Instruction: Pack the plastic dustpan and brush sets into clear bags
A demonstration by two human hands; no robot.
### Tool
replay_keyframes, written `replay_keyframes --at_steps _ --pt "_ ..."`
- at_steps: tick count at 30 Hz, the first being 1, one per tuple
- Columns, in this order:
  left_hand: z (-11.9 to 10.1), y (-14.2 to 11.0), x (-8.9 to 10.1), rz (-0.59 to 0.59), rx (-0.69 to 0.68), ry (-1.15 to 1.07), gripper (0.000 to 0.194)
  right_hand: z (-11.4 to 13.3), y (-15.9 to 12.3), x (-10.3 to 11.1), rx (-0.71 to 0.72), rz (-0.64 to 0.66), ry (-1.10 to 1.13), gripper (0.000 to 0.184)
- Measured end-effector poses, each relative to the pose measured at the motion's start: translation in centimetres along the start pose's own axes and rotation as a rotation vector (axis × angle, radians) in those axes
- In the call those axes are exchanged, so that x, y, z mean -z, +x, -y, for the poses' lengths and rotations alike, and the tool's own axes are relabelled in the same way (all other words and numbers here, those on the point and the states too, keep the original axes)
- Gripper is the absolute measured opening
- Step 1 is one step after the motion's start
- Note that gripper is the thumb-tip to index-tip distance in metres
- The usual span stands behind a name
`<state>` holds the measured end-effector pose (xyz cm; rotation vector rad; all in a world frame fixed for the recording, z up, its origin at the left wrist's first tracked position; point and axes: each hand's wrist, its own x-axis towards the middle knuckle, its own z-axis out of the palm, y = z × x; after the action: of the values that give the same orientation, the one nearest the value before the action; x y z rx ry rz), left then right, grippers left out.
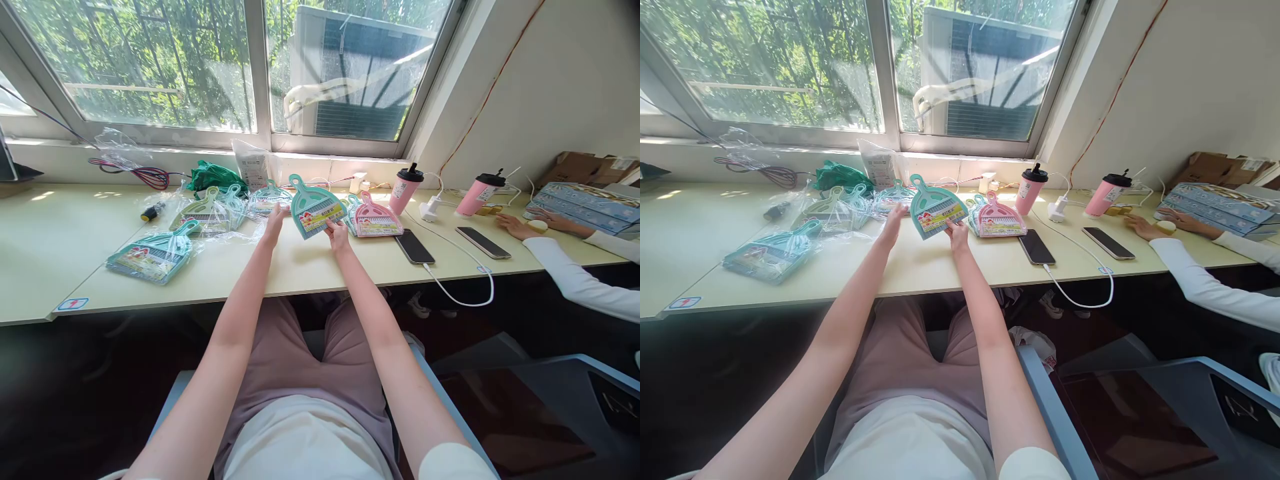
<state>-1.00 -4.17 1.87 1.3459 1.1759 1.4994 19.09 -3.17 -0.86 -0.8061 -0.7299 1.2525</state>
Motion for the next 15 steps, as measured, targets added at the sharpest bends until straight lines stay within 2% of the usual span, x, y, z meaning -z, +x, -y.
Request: replay_keyframes --at_steps 2,3,5,7,8,13,15 --pt "0.2 0.2 1.4 -0.239 -0.029 0.255 0.063 0.2 0.1 0.2 0.013 -0.022 0.004 0.021" --pt "0.4 0.3 2.1 -0.312 -0.012 0.359 0.064 0.3 0.1 0.2 0.010 -0.038 0.012 0.021" --pt "1.1 0.2 3.1 -0.345 0.080 0.520 0.064 0.3 0.1 0.3 -0.011 -0.074 0.035 0.020" --pt "1.7 0.1 3.5 -0.281 0.161 0.662 0.057 0.2 0.1 0.2 -0.031 -0.103 0.052 0.018" --pt "1.9 0.1 3.5 -0.221 0.159 0.720 0.051 0.2 0.1 0.2 -0.035 -0.107 0.055 0.018" --pt "2.1 -0.4 1.5 0.222 -0.151 0.738 0.022 0.0 0.2 0.3 -0.019 -0.114 0.066 0.021" --pt "1.8 -0.6 1.0 0.331 -0.224 0.823 0.021 0.1 0.2 0.4 -0.022 -0.134 0.086 0.021"
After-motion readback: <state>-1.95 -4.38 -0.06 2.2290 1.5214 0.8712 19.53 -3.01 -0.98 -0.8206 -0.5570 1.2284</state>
